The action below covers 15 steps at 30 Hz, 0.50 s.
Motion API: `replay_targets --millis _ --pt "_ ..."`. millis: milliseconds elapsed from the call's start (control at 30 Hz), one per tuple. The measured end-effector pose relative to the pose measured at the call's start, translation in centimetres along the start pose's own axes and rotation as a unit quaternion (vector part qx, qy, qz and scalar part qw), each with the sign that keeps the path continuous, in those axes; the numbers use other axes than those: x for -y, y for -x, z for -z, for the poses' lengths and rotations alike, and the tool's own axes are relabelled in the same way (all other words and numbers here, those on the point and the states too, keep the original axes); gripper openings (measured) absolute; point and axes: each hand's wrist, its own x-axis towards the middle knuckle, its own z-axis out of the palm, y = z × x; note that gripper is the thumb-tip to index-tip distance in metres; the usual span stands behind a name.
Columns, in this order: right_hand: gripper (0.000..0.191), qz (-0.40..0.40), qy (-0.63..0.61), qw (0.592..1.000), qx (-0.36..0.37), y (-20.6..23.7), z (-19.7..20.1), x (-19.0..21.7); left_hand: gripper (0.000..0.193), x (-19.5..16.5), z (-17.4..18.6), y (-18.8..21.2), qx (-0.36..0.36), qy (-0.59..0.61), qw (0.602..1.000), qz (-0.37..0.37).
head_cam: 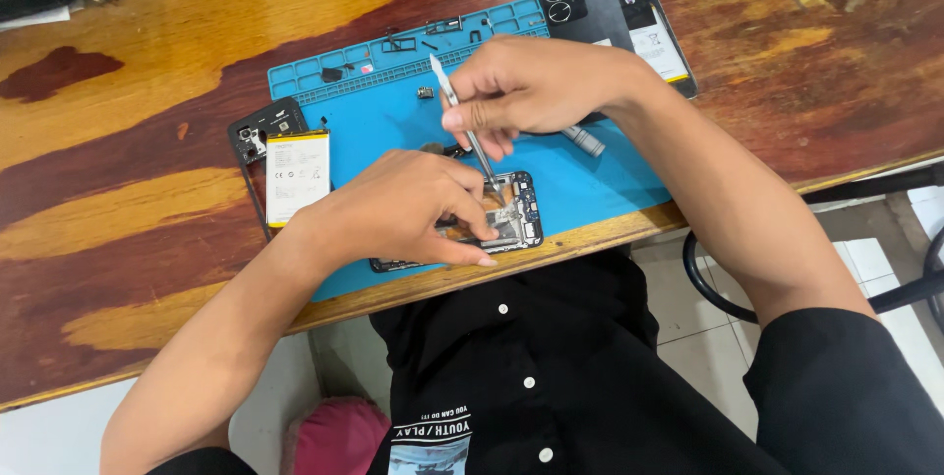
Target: The person repairs a disassembled smartphone on a blue repair mat, using a spudger and tweezers to pry components and lift the battery out of the phone body, then works on the exposed internals with precision tools, moving small parts aside on the mat.
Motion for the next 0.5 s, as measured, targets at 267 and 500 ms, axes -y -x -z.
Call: replay_targets --millis 267,500 --pt "0.032 0.009 0.016 1.000 -0.009 0.07 -0.35 0.64 0.027 0.02 -0.01 -0.03 0.006 0.001 1.000 0.005" --pt "0.035 0.011 0.026 0.999 -0.015 0.06 -0.26 0.50 0.026 0.01 0.04 0.19 -0.003 0.007 1.000 -0.002"
